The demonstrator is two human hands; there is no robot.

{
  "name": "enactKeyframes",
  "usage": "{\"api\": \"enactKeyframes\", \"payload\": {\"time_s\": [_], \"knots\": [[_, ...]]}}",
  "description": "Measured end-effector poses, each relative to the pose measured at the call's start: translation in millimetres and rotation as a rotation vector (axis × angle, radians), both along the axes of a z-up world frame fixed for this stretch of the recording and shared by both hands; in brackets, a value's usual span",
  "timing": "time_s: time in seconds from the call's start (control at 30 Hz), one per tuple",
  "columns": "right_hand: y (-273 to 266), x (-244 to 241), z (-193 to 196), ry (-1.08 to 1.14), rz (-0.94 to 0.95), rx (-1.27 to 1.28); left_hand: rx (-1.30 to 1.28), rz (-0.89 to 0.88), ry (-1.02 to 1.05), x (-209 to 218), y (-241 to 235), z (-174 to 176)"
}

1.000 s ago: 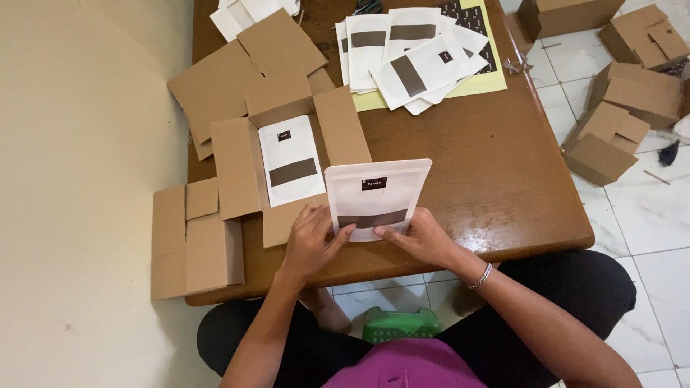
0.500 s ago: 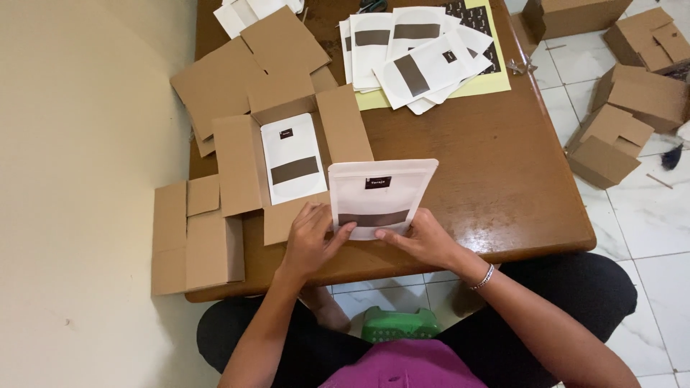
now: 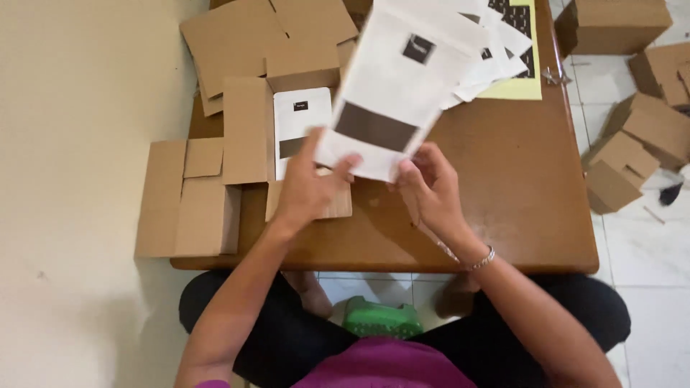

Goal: The person places white pouches into small cardboard boxes, folds and closes the box flaps, and stacks the closed boxes. The person also handles additional pouches on the table, folding and pressing them before placing them into boxes.

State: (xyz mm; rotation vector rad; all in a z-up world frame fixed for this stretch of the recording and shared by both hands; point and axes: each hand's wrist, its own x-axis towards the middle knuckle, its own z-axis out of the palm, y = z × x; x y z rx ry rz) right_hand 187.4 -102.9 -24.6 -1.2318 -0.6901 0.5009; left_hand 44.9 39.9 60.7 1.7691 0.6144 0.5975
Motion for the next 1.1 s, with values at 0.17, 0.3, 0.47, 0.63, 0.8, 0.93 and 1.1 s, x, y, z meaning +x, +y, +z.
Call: {"api": "enactKeyframes", "payload": {"time_s": [0.17,0.3,0.47,0.63,0.8,0.93,1.1], "knots": [[-28,3,-1,-0.150,-0.031,-0.242,0.089,0.213,-0.133,-22,45,-12],[-33,9,-5,-0.137,0.002,-0.286,0.280,0.288,-0.007,-40,61,-14],[-34,5,-1,-0.190,0.031,-0.311,0.299,0.310,0.097,-48,57,-46],[-34,-1,2,-0.170,0.058,-0.314,0.480,0.346,0.181,-45,57,-64],[-34,1,5,-0.160,0.069,-0.345,1.053,0.365,0.432,-43,67,-64],[-33,3,3,-0.138,0.081,-0.330,1.147,0.223,0.308,-34,74,-78],[-34,-1,-1,-0.110,0.123,-0.333,1.030,-0.252,0.512,-30,69,-109]]}}
